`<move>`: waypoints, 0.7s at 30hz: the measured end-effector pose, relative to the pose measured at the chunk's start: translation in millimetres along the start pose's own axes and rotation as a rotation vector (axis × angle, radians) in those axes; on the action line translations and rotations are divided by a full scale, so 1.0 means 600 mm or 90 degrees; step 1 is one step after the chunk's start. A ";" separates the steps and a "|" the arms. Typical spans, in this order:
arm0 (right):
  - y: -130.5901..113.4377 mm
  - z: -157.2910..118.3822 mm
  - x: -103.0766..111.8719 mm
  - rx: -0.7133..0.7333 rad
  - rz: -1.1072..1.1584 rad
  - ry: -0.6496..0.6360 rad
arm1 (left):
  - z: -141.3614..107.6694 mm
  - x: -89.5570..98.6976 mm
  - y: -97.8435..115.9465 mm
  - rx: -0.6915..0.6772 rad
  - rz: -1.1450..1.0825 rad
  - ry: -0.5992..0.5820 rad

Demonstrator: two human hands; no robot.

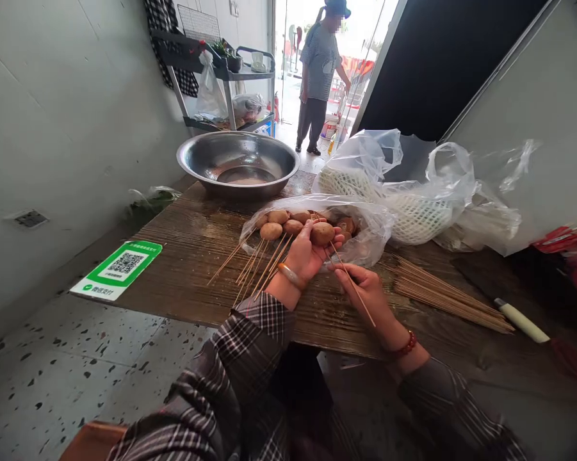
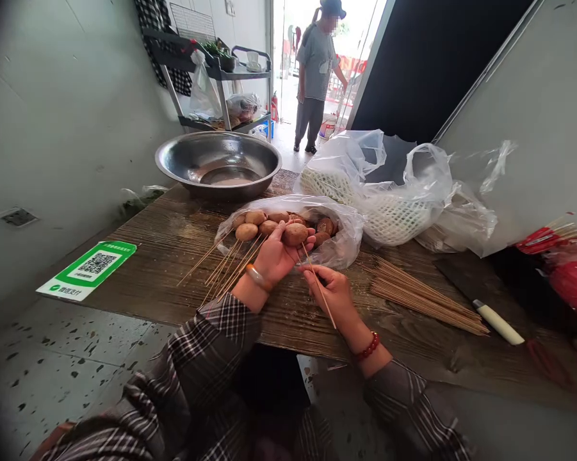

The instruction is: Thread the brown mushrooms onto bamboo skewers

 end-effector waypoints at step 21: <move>-0.027 0.040 -0.035 0.080 0.002 -0.090 | 0.002 0.006 0.019 -0.037 0.028 0.049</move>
Point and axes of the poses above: each hand's wrist, its own z-axis towards the middle knuckle, its own x-axis out of the back of the hand, y = z × x, the point moved 9 cm from there along z, towards the middle knuckle, and after that the axes turned 14 degrees about -x, right-handed, at the moved point
